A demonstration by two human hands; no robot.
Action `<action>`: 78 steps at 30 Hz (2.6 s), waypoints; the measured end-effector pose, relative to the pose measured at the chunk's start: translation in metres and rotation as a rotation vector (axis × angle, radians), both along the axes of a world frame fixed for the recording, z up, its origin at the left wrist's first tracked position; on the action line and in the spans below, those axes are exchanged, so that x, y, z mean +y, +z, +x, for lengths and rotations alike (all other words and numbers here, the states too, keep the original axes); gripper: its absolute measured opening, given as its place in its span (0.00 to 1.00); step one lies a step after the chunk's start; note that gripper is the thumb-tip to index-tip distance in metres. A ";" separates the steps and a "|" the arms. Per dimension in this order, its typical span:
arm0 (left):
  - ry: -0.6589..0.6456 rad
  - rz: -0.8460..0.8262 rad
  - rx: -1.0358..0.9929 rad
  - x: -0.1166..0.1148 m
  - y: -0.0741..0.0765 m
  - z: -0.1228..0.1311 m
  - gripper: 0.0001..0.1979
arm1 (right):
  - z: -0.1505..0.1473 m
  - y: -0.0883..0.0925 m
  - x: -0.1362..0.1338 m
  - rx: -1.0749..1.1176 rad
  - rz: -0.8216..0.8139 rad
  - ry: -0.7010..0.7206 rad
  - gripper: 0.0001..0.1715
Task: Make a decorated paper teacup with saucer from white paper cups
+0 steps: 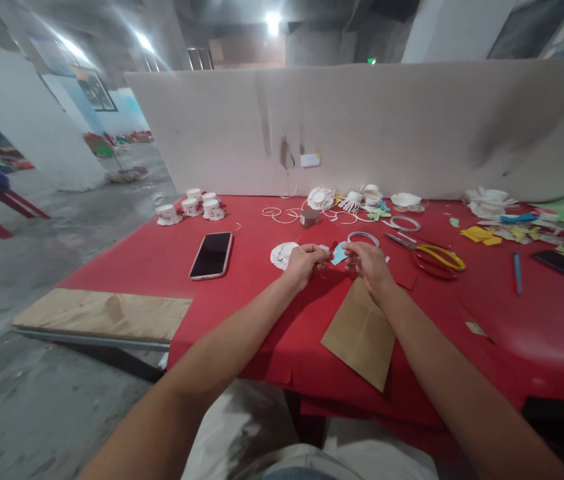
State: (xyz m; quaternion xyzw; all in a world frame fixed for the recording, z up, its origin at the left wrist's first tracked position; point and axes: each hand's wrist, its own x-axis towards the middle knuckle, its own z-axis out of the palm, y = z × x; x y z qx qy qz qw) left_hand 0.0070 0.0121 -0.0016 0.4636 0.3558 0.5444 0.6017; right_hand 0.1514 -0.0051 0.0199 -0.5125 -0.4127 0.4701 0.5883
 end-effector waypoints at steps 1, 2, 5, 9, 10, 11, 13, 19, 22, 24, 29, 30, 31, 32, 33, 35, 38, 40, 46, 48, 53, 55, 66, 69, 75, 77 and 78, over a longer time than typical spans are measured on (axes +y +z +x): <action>0.009 0.018 0.017 0.000 0.000 0.000 0.10 | -0.001 0.001 -0.001 -0.018 -0.002 0.021 0.10; 0.013 0.034 0.031 0.000 -0.001 0.000 0.09 | -0.002 0.001 -0.002 -0.041 -0.005 0.050 0.11; 0.002 0.057 0.032 -0.001 -0.001 0.000 0.09 | -0.004 0.001 -0.004 -0.111 0.000 0.135 0.10; -0.022 0.031 -0.028 -0.002 0.001 0.001 0.09 | -0.002 -0.004 -0.002 -0.184 0.066 0.192 0.10; -0.030 0.017 -0.045 -0.003 0.002 0.001 0.09 | -0.001 -0.005 -0.001 -0.220 0.089 0.197 0.10; -0.042 -0.002 -0.062 -0.003 0.003 0.001 0.09 | -0.001 -0.006 0.000 -0.266 0.120 0.195 0.11; -0.076 -0.047 -0.091 -0.003 0.004 0.001 0.10 | -0.001 -0.008 0.000 -0.395 0.212 0.160 0.11; -0.127 -0.105 -0.150 -0.001 0.004 -0.002 0.12 | -0.003 -0.009 0.001 -0.475 0.324 0.109 0.12; -0.117 -0.097 -0.149 0.000 0.004 -0.003 0.12 | -0.001 -0.009 0.005 -0.255 0.226 0.149 0.16; -0.115 -0.085 -0.143 0.001 0.004 -0.003 0.11 | 0.001 -0.009 0.008 -0.169 0.188 0.108 0.17; -0.090 -0.008 -0.103 0.002 0.002 -0.003 0.10 | 0.003 -0.006 0.005 -0.249 0.262 0.032 0.15; -0.082 0.012 -0.091 0.002 0.001 -0.003 0.10 | 0.002 -0.005 0.003 -0.277 0.273 0.051 0.15; -0.077 0.027 -0.081 0.002 0.000 -0.003 0.10 | 0.001 -0.004 0.001 -0.301 0.277 0.076 0.14; -0.075 0.038 -0.072 0.002 0.000 -0.003 0.10 | -0.001 -0.003 -0.001 -0.322 0.273 0.106 0.14; -0.073 0.044 -0.065 0.002 0.000 -0.003 0.10 | -0.001 -0.002 -0.003 -0.341 0.267 0.137 0.13; -0.072 0.054 -0.054 0.002 0.000 -0.003 0.11 | -0.003 -0.001 -0.005 -0.363 0.256 0.182 0.13; -0.059 0.085 -0.011 0.000 0.001 -0.003 0.11 | -0.003 -0.003 -0.004 -0.332 0.224 0.209 0.12; -0.037 0.115 0.043 -0.002 0.003 -0.003 0.10 | -0.003 -0.004 -0.003 -0.292 0.195 0.218 0.13; 0.093 0.257 0.284 -0.004 0.004 -0.003 0.10 | -0.006 -0.008 -0.001 -0.176 0.122 0.210 0.13; 0.150 0.316 0.391 -0.004 0.003 -0.003 0.09 | -0.006 -0.008 -0.001 -0.157 0.112 0.202 0.14; 0.239 0.445 0.616 -0.009 0.004 -0.004 0.07 | -0.007 -0.009 -0.002 -0.167 0.097 0.167 0.15; 0.258 0.494 0.682 -0.012 0.005 -0.003 0.08 | -0.008 -0.009 -0.002 -0.162 0.085 0.155 0.15; 0.283 0.688 0.868 -0.016 0.000 -0.002 0.08 | -0.007 -0.015 0.001 -0.089 0.025 0.174 0.14; 0.288 0.748 0.940 -0.016 -0.002 -0.002 0.09 | -0.006 -0.017 0.002 -0.072 0.047 0.205 0.14; 0.275 0.702 0.858 -0.016 0.000 -0.002 0.11 | -0.004 -0.016 0.003 -0.061 0.064 0.213 0.16; 0.264 0.629 0.765 -0.017 0.003 -0.002 0.11 | -0.004 -0.016 0.003 -0.059 0.068 0.213 0.16; 0.258 0.596 0.737 -0.017 0.004 -0.002 0.11 | -0.004 -0.015 0.002 -0.058 0.074 0.217 0.17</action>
